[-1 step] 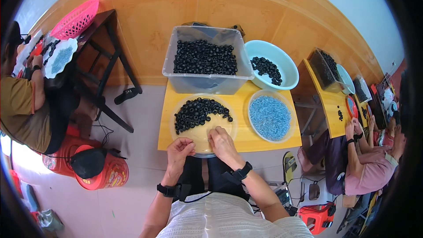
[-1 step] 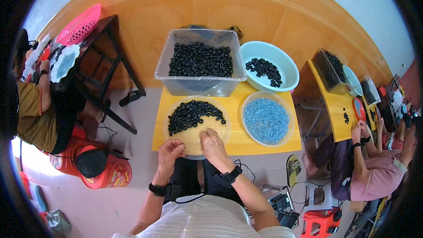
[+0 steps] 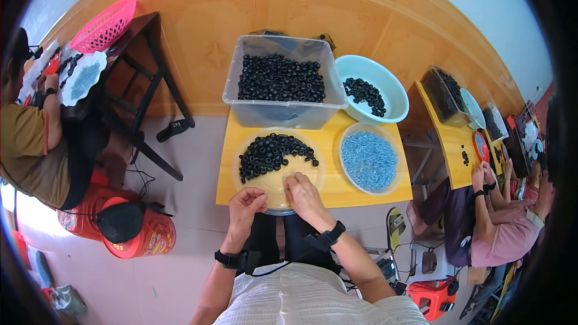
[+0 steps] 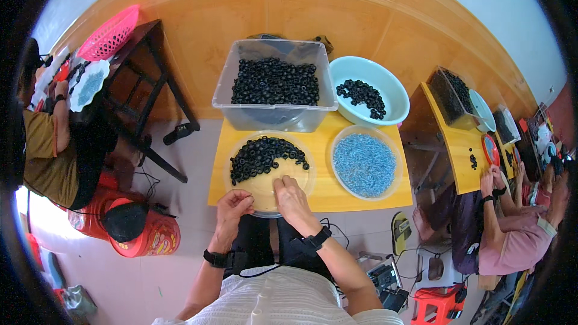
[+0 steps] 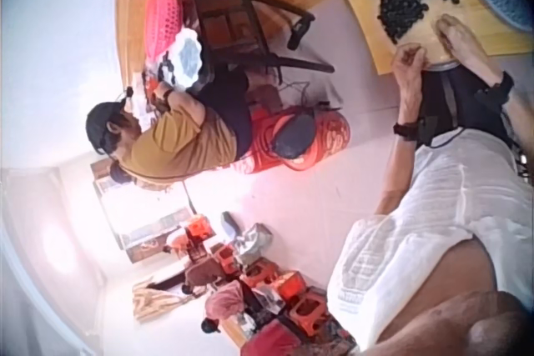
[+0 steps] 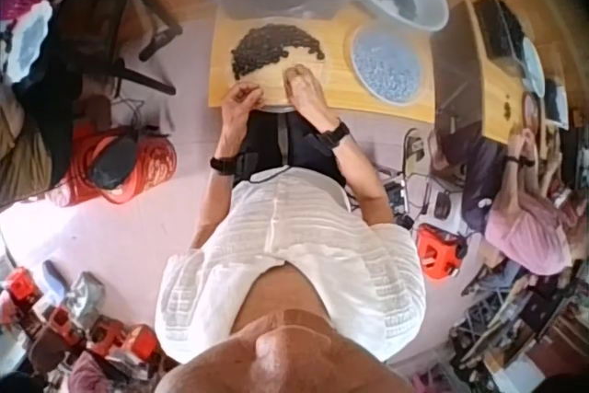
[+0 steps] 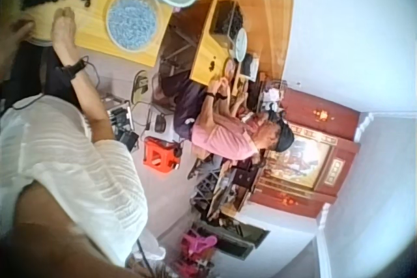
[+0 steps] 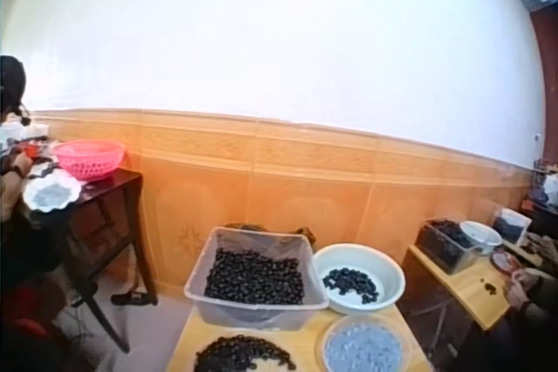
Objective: Sorting and assembling small black plastic components on a work table.
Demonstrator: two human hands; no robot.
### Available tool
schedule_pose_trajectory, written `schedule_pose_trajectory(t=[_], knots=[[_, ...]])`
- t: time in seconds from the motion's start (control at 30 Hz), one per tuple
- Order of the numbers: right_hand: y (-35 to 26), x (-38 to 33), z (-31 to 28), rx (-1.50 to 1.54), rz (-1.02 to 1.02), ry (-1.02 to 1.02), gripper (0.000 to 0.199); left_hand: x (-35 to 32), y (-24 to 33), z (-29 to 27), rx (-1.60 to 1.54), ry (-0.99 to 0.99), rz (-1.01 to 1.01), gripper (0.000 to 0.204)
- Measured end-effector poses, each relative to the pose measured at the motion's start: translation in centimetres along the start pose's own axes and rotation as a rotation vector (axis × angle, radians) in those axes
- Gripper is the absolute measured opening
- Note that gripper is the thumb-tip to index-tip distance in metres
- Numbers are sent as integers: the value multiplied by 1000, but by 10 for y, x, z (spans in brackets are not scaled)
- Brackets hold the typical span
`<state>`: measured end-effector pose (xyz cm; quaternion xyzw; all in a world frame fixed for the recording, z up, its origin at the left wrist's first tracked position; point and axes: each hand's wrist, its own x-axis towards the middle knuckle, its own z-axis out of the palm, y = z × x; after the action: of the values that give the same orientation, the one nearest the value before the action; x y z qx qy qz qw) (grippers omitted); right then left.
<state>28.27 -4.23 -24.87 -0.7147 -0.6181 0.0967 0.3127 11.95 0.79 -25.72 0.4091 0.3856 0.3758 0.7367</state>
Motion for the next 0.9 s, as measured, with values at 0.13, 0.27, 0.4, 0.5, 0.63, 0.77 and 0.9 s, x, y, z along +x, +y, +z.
schedule_pose_trajectory(t=[0.13, 0.27, 0.4, 0.5, 0.63, 0.77, 0.9], knots=[[2, 2, -5, 93, -11, -19, 10, 0, -2, -2, 16, -21, -4, 11], [11, 8, -13, 275, 62, 31, 12, 1, -2, -2, 2, -19, -7, 12], [18, 14, -14, 319, 113, 15, 16, 1, -2, -3, 16, -20, -9, 14], [24, 14, -10, 321, 100, 86, 13, 0, 0, -1, 21, -11, -13, 15], [33, 13, -7, 386, 211, 160, 11, 1, 0, -1, 13, -13, -13, 15], [43, 11, -10, 169, 22, 228, 10, 2, -2, -2, 3, -28, -21, 14], [39, 9, -17, 116, 31, 209, 10, 2, 0, -1, 38, -30, -22, 13]])
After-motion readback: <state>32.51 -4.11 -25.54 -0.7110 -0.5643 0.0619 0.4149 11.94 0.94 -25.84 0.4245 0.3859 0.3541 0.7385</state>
